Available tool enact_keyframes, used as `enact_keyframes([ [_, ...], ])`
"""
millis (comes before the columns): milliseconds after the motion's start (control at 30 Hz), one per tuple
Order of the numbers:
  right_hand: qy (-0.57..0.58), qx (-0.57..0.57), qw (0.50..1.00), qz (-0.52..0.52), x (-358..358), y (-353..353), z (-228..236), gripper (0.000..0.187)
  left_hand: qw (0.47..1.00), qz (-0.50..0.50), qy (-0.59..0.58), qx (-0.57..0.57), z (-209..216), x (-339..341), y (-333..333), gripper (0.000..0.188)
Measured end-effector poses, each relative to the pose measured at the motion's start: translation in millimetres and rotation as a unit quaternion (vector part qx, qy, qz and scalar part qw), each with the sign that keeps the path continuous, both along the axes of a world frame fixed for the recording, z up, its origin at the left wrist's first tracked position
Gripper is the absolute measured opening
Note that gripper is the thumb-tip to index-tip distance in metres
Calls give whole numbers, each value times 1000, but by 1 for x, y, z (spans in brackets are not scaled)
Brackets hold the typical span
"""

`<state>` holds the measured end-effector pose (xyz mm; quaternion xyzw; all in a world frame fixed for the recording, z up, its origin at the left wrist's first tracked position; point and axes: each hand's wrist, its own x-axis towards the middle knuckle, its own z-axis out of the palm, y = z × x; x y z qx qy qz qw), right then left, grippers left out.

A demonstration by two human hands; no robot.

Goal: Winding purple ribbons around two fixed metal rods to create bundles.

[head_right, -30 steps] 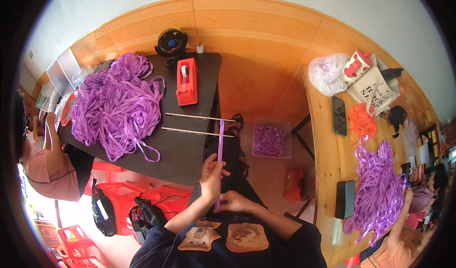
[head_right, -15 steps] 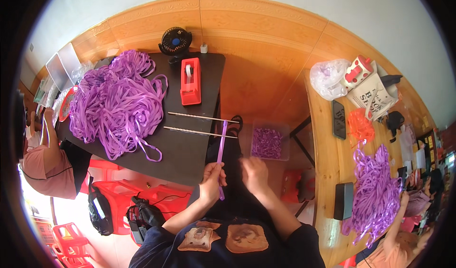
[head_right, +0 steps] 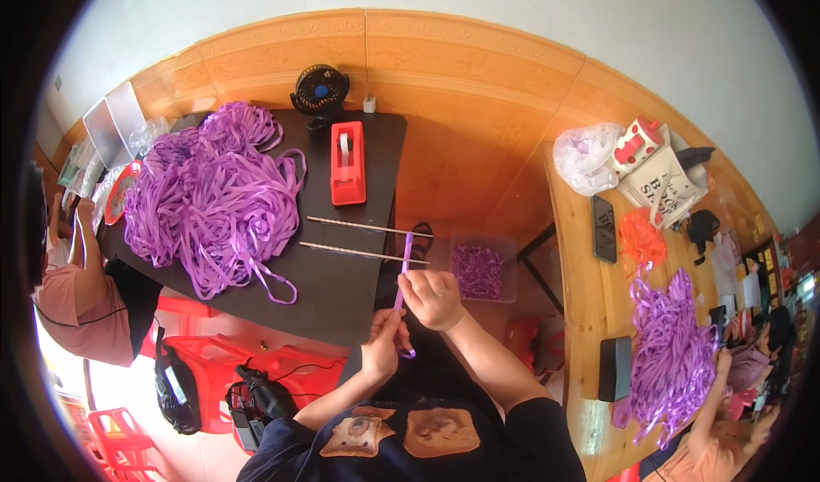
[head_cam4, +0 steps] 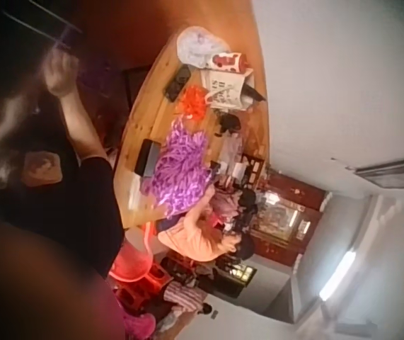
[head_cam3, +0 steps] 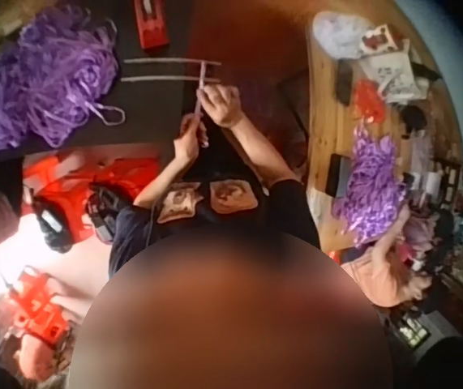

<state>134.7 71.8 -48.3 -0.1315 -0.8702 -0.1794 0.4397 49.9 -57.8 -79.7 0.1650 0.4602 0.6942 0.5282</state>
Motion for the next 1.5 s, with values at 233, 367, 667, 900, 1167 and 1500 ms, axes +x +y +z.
enact_keyframes([
  [233,0,-15,999,37,-1,-11,12,18,999,-24,-20,11,-1,-3,-6,22],
  [367,2,-25,998,50,-1,-13,20,17,999,-33,-32,10,0,-5,-11,23],
  [667,63,-117,987,91,-8,-16,41,23,980,-141,-132,58,-26,-15,7,30],
  [900,118,-278,945,122,-14,14,74,16,977,-50,-178,107,-7,-8,74,27],
  [1167,269,-655,680,192,-33,89,62,6,983,19,-150,104,-8,-11,115,26],
  [1500,298,-752,558,185,-50,132,13,7,989,47,-78,113,-22,-15,124,28],
])
